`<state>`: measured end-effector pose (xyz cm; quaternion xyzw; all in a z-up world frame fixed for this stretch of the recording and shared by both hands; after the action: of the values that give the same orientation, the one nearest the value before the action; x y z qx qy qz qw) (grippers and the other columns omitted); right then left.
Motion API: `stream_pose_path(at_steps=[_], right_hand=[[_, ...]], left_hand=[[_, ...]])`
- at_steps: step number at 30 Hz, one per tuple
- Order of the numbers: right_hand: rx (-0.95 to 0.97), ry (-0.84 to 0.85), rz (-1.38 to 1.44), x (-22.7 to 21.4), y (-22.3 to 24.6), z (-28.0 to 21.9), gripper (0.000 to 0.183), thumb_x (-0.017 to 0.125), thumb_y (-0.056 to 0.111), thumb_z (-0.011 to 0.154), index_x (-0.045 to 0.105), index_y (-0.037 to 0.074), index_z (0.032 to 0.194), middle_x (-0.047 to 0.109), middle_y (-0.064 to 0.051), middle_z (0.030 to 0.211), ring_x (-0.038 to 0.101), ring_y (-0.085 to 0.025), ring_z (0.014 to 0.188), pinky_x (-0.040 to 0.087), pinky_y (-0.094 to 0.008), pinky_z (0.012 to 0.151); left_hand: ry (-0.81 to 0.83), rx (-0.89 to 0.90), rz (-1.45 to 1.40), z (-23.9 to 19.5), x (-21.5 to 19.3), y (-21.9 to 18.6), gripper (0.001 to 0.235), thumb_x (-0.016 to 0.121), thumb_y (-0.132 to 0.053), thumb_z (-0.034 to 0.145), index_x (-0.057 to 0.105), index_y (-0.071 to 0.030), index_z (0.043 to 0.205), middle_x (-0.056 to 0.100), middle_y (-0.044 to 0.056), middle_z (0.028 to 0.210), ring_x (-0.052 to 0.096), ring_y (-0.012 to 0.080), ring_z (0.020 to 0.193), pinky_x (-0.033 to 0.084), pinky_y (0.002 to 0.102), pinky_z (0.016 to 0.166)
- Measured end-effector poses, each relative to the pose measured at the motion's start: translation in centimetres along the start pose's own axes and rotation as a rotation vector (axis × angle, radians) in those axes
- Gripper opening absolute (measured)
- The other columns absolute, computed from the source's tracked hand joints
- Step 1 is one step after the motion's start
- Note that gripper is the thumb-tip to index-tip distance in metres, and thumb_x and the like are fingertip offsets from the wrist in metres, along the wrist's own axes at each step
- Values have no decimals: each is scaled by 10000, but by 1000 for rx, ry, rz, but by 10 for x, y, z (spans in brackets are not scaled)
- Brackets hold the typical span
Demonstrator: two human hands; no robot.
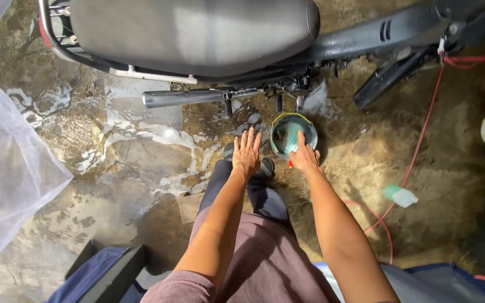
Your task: The person scrubs the engine and exhaust area of a motorcycle using a brush and soapy water from a bucket. They repeatedly dip the brush into the bucket and scrub various parts of the bike's lower section.
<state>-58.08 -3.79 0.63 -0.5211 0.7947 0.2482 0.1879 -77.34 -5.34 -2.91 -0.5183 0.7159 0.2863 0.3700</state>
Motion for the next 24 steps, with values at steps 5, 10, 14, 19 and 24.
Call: stream_pose_path(at_steps=[5,10,14,19,24], right_hand=[[9,-12,95,35,12,2,782,431,366,972,47,271,1647,543,-226,1456,476,-371,1414,263,-582,1174],[6,-81,389,33,45,-19,780,435,173,961,96,198,1663,529,-324,1419,557,-478,1284,400,-603,1076],[100,-137,463,82,48,17,752,469,205,967,145,226,1645,548,-332,1384,616,-466,1178,504,-558,938],[162,-150,488,118,83,50,716,491,251,954,230,283,1620,527,-299,1406,572,-457,1306,494,-563,1069],[56,-183,598,169,101,139,619,535,306,968,379,284,1566,538,-287,1420,529,-441,1344,500,-571,1041]], left_hand=[[-48,105,41,-11,-13,4,678,294,-233,1069,12,-198,1685,55,164,1741,123,348,1579,200,583,1227],[-81,231,64,-18,-48,23,753,319,-182,1049,-89,-206,1681,13,169,1744,150,346,1578,235,584,1222],[-88,372,117,-18,-57,50,789,343,-177,1044,-125,-197,1679,-8,185,1740,157,354,1573,245,572,1216],[-78,432,160,6,-26,86,829,413,-239,1004,-64,-187,1681,16,183,1732,164,348,1565,251,560,1210],[52,437,175,45,31,103,1006,571,-358,900,-48,-168,1671,-3,189,1718,91,354,1567,193,571,1217]])
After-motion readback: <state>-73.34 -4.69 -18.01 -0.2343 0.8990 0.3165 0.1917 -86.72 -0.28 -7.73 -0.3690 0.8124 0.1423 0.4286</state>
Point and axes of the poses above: each hand's wrist, its own z-axis towards the middle knuckle, its own x-axis out of the palm, y = z × x, the point moved 9 cm from there along z, towards the middle knuckle
